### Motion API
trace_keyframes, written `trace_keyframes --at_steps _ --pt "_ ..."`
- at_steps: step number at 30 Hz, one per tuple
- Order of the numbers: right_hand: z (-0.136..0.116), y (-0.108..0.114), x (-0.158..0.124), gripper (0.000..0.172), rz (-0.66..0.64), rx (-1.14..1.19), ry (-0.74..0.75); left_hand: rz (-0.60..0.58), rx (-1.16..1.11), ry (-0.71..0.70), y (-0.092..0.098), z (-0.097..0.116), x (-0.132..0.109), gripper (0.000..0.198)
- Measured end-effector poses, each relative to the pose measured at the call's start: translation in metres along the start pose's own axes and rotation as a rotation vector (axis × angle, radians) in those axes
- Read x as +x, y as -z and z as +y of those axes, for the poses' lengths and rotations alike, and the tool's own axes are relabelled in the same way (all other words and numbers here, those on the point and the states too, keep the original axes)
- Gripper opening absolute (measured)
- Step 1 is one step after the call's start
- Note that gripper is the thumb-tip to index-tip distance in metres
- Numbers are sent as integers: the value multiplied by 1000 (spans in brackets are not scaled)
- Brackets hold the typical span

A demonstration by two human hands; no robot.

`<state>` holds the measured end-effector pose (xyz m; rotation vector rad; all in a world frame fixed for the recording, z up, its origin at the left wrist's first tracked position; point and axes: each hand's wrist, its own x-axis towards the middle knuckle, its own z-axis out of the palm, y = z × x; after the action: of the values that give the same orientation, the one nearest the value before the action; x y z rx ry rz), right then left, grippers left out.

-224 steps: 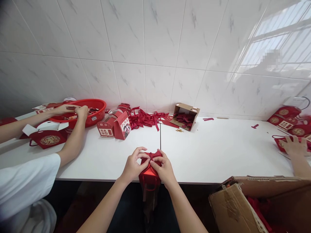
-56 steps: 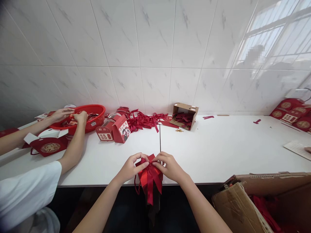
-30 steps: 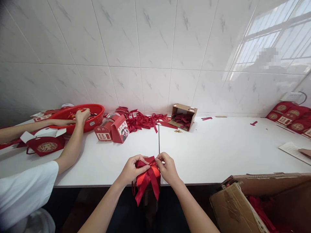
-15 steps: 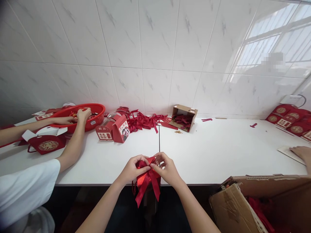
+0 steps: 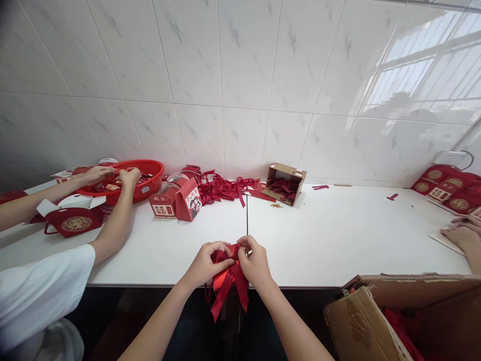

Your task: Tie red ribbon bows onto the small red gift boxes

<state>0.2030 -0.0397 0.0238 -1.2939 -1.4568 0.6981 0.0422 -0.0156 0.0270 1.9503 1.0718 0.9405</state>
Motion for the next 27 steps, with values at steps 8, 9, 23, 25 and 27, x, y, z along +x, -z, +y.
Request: trace_keyframes --at_steps 8,9,23,25,27 --pt "5 -7 -1 6 17 -61 86 -46 -156 3 -1 4 -1 9" --pt "6 -8 -2 6 23 -62 95 -47 -166 5 1 4 -1 11" --pt "27 11 -3 48 -189 -106 502 -117 -183 49 23 -10 8 24" --pt "28 12 -3 50 -226 -133 524 -96 -76 37 23 -9 10 27" --pt "29 12 -3 50 -254 -151 526 -80 49 16 24 -7 13 29"
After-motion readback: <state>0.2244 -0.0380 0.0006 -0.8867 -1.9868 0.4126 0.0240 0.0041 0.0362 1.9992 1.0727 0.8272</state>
